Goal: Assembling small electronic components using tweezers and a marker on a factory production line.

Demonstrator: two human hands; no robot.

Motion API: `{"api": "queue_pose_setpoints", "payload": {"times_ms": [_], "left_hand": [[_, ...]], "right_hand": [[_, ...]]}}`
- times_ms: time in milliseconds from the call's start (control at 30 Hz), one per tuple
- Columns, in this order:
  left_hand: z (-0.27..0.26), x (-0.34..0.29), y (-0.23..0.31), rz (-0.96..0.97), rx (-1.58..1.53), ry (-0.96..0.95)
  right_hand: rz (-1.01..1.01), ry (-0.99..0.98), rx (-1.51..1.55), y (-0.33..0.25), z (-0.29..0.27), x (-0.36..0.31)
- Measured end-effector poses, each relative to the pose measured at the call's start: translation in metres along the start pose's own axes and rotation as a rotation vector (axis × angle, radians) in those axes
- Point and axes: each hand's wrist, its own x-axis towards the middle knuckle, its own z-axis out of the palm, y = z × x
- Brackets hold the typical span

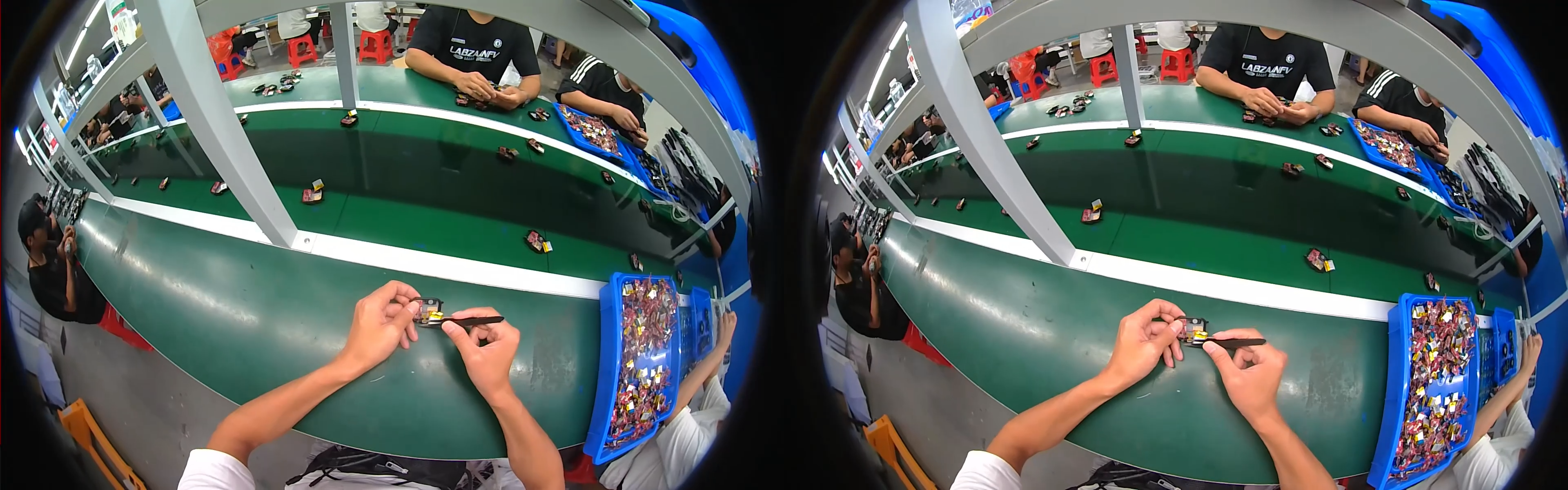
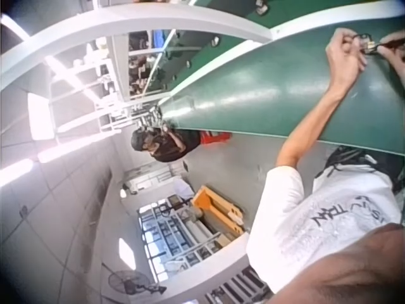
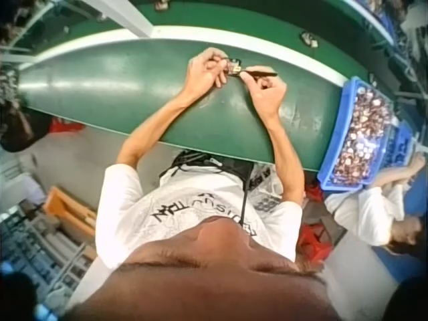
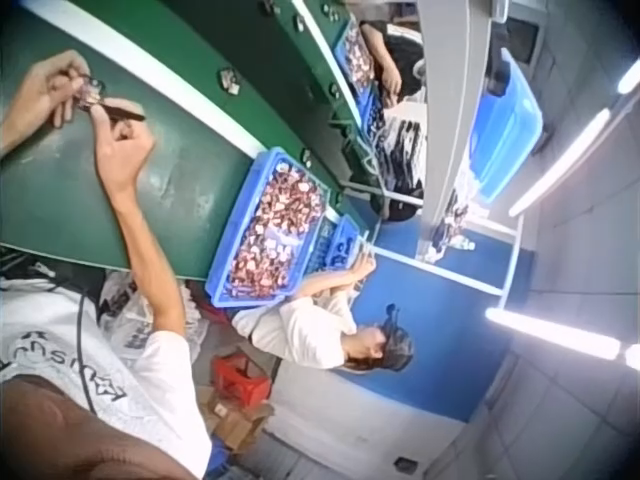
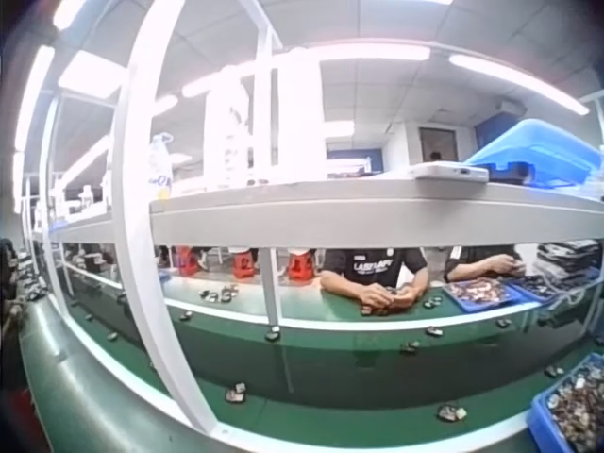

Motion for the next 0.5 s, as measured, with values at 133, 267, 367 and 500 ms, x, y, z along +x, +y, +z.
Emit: {"api": "queue_pose_setpoints", "payload": {"times_ms": [133, 267, 367, 500], "left_hand": [[-0.0023, 0.0009, -0.0052, 0.017, -0.021, -0.005], [0.0004, 0.0008, -0.0036, 0.018, -0.034, -0.006], [-0.0009, 0.0002, -0.0039, 0.018, -0.044, -0.010], [0.0008, -0.0016, 0.0004, 0.013, -0.034, -0.031]], "right_hand": [[-0.038, -0.005, -0.086, -0.0005, 0.0036, 0.0004], [-0.103, 0.052, -0.121, 0.0003, 0.0074, 0.0010], [-0.124, 0.086, -0.127, -0.0009, 0.0084, 0.0002], [-0.131, 0.073, -0.152, -0.0029, 0.0077, -0.0012]]}}
